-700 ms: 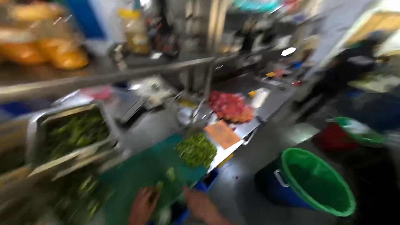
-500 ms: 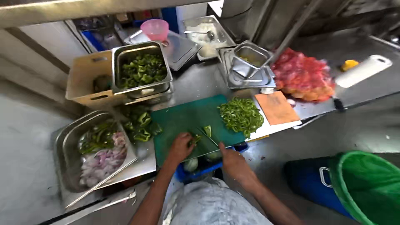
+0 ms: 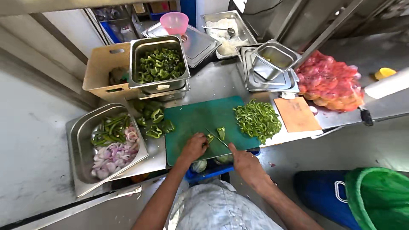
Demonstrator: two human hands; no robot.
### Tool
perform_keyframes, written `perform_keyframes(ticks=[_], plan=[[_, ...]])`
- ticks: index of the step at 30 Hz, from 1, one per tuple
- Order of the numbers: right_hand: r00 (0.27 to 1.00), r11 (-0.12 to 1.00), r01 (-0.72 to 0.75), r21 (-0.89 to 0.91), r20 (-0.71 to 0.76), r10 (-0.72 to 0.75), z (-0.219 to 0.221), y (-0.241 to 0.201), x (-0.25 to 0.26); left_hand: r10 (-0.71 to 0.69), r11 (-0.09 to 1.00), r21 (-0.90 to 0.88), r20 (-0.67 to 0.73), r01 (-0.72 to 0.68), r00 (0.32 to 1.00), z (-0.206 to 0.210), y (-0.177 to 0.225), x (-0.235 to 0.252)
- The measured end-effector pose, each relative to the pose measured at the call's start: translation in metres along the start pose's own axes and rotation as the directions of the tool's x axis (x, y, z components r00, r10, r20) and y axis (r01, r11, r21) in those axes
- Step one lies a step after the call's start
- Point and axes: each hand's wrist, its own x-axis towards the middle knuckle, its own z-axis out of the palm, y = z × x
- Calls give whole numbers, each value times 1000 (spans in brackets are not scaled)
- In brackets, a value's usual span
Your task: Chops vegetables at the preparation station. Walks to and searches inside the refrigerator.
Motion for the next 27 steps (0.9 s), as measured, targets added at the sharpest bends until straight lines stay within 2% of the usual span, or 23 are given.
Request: perform_keyframes(ticks=[3,8,13,16,21,23,27], plan=[[999,1000,10,-12,40,-9,7,-3,5,9,1000,2,5,-9,1000,0,0,2],[999,998,26,65,40,-28,43,-6,47,-6,999,-41,20,7,1000,1,-3,2],[998,995,42,91,47,-46,23,-3,39,-37,998,-59,-54,33,998,-10,-6,-12],[994,996,71,60,84,-75,13,-5,21,-50,996,-72,-41,47,998,-15,-7,-17],[985,983,129,134,102,-143,42,-6,45,-89,994,-68,30,91,996,-12,-9,-13],[979,970,156,187,104,-177,36,2,45,-124,983,-143,-46,116,991,-10,-12,-17],[973,903,229,363,-55,-224,19,27,29,-204,951,-281,-250,130,947,-4,-4,-12]])
